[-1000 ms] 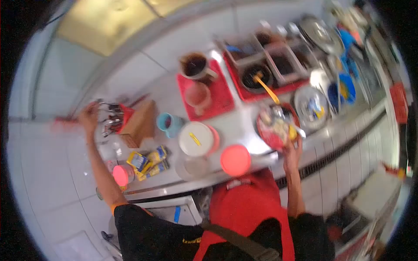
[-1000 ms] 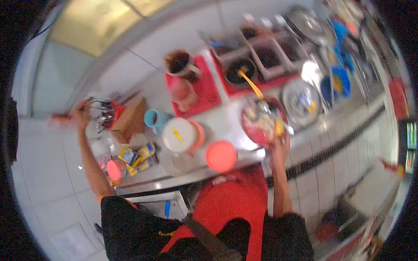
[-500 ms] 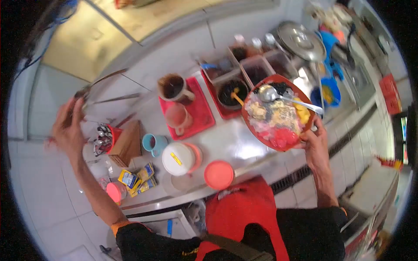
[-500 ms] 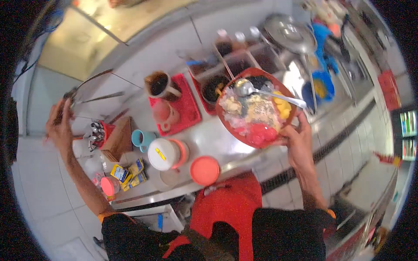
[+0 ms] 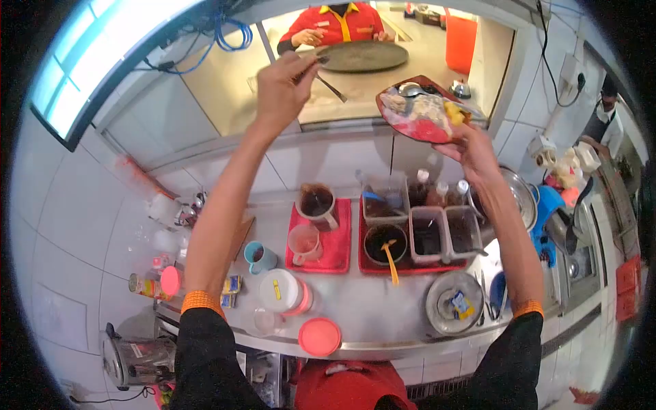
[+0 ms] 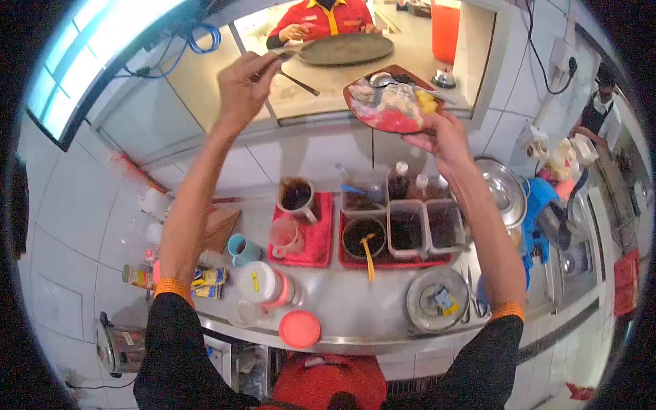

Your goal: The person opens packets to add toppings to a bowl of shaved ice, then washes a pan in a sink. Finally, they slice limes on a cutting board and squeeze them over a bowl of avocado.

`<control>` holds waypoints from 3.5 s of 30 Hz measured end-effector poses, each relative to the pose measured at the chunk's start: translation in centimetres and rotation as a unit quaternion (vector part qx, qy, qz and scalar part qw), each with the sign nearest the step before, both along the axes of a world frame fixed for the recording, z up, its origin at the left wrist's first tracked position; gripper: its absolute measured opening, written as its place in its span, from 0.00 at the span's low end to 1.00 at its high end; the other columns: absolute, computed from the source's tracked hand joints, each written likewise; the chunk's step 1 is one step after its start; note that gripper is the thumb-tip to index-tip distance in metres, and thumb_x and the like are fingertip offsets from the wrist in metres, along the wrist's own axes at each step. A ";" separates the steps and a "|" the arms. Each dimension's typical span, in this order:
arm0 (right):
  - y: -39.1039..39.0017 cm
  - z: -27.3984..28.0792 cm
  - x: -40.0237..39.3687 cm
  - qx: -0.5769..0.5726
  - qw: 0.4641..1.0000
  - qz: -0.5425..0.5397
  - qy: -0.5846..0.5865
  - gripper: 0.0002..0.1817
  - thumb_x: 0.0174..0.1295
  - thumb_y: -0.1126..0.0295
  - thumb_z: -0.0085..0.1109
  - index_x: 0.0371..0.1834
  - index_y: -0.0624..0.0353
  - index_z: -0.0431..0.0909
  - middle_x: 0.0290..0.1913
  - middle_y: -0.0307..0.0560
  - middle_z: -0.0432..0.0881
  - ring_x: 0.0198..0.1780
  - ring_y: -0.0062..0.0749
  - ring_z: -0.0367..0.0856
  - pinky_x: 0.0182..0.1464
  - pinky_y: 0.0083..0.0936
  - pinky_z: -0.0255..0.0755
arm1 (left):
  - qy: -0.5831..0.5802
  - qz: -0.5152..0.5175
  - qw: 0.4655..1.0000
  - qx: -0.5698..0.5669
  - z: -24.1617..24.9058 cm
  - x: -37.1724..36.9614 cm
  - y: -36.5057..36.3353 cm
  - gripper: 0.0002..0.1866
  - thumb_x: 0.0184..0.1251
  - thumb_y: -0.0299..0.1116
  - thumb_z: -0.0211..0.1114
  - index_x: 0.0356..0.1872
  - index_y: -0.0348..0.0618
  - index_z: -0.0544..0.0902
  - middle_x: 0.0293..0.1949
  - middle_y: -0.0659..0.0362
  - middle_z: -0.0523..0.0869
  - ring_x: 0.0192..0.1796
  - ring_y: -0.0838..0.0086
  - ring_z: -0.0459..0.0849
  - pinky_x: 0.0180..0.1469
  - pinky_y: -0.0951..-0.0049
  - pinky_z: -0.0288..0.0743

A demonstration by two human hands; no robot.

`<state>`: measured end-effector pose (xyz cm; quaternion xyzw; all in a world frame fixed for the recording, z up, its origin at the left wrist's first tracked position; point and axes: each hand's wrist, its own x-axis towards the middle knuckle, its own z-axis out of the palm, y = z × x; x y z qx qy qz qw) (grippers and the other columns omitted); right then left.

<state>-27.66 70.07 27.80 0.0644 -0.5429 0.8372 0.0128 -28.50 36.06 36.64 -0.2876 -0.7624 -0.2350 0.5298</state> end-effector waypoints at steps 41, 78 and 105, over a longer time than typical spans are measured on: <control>-3.1 -4.2 -4.6 -0.106 0.994 -0.001 0.003 0.30 0.67 0.65 0.59 0.70 0.56 0.59 0.48 0.52 0.79 0.46 0.36 0.83 0.46 0.31 0.83 | 0.244 0.271 0.928 -0.069 6.7 2.1 0.0 0.25 0.54 0.50 0.72 0.45 0.42 0.80 0.54 0.49 0.78 0.48 0.53 0.73 0.51 0.55 0.64; -12.1 -13.6 29.8 -0.041 0.975 -0.166 -0.143 0.15 0.71 0.68 0.58 0.58 0.58 0.73 0.40 0.38 0.81 0.32 0.18 0.75 0.31 0.12 0.69 | 0.084 0.078 0.970 -0.215 10.6 37.3 -4.1 0.09 0.43 0.35 0.71 0.17 0.46 0.78 0.28 0.61 0.79 0.32 0.73 0.78 0.30 0.67 0.72; -13.2 -16.1 29.4 -0.028 0.986 -0.096 -0.135 0.16 0.69 0.67 0.59 0.58 0.57 0.74 0.42 0.40 0.80 0.33 0.24 0.75 0.33 0.22 0.71 | 0.060 -0.006 0.935 -0.349 11.2 34.5 -2.9 0.07 0.46 0.36 0.68 0.21 0.46 0.79 0.30 0.60 0.78 0.33 0.71 0.79 0.28 0.70 0.71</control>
